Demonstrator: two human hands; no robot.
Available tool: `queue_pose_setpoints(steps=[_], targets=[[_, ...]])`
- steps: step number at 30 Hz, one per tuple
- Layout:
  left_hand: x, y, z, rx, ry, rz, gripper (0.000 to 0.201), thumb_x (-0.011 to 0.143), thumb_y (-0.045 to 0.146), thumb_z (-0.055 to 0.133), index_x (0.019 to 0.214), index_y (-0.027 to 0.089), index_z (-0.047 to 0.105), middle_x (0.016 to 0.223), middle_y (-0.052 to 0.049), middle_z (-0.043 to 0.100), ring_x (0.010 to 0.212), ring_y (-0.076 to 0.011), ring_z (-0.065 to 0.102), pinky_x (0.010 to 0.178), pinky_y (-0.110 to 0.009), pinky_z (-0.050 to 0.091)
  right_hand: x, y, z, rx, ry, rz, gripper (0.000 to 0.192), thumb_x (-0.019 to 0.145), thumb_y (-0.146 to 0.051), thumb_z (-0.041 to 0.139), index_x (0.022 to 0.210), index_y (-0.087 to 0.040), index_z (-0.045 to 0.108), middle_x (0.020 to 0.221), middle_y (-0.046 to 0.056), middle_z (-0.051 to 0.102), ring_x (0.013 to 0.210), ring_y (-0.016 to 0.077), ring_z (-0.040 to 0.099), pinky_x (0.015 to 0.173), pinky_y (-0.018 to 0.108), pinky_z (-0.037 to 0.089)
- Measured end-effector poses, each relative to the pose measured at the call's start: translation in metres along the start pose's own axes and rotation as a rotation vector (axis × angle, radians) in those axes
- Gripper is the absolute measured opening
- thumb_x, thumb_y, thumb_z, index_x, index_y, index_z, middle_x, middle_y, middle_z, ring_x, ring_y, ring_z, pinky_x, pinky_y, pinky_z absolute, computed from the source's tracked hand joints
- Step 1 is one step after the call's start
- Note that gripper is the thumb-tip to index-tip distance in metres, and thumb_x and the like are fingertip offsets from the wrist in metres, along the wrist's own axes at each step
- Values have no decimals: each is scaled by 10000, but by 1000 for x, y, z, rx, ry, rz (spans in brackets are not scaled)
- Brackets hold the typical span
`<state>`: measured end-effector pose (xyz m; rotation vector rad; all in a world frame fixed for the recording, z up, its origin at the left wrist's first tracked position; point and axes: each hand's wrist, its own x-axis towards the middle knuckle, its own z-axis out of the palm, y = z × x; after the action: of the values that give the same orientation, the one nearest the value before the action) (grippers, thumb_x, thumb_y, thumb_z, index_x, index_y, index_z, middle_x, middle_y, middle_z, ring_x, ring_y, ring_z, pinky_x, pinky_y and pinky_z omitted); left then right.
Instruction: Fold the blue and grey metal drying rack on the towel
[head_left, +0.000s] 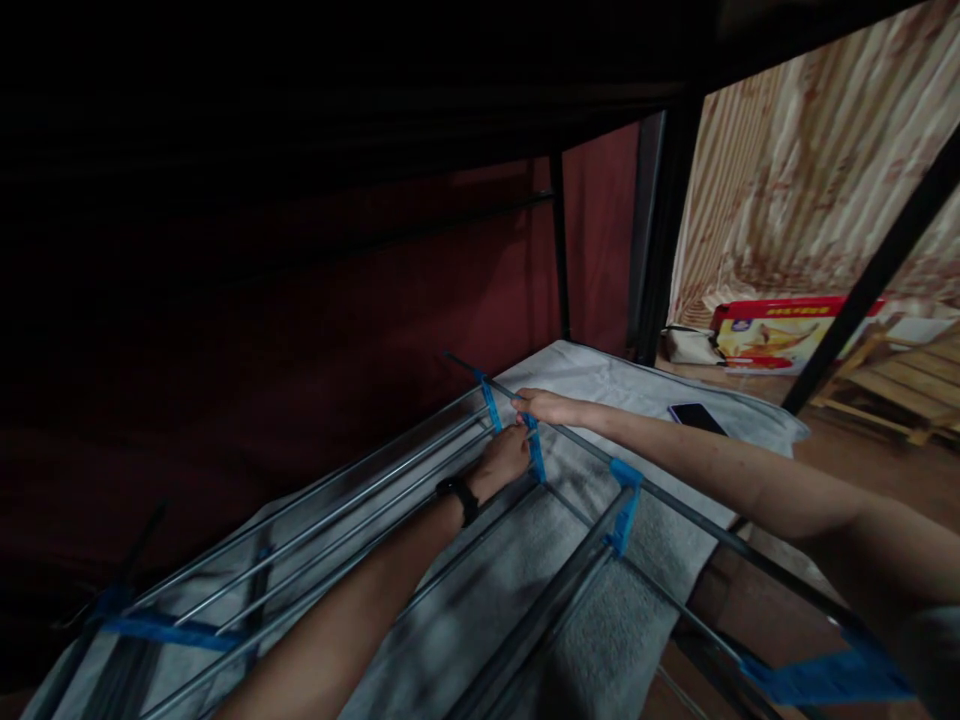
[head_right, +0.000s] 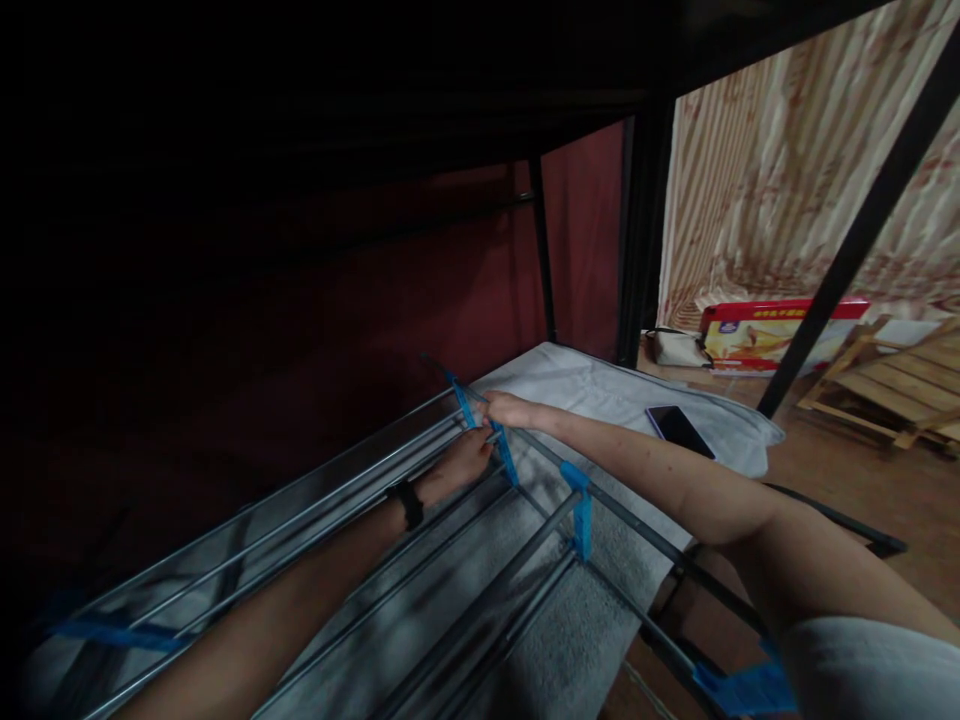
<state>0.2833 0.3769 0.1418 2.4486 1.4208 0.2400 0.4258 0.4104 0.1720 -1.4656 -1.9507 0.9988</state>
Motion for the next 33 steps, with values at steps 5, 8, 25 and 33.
queue_pose_setpoints(steps=[5,8,25,33], targets=[[3,5,-7,29,17,-76,286,963,368,474,1004,146,648,1030,-133,724,947,-222,677,801,-311,491,1,6,0,-25,3,-88,259,993,-271,421,913,-130,622,886,89,674,785,165,609,731,266,477],[3,10,-9,65,37,-120,348,970,421,452,1009,143,658,991,-159,725,974,-253,676,793,-335,484,3,8,0,-66,5,-126,255,996,-287,416,930,-125,602,933,83,658,843,164,601,769,259,473],[13,-2,-11,55,9,-109,342,973,414,439,1061,183,675,1067,-127,721,1030,-235,659,852,-315,481,7,15,-1,-47,-38,-156,232,992,-273,416,869,-154,574,894,40,625,828,140,562,779,238,449],[17,-7,-12,-37,-8,-94,382,963,423,426,945,145,686,936,-120,726,848,-218,665,729,-307,472,9,22,-1,0,-37,-178,236,980,-302,438,865,-153,580,886,45,612,834,159,553,778,266,453]])
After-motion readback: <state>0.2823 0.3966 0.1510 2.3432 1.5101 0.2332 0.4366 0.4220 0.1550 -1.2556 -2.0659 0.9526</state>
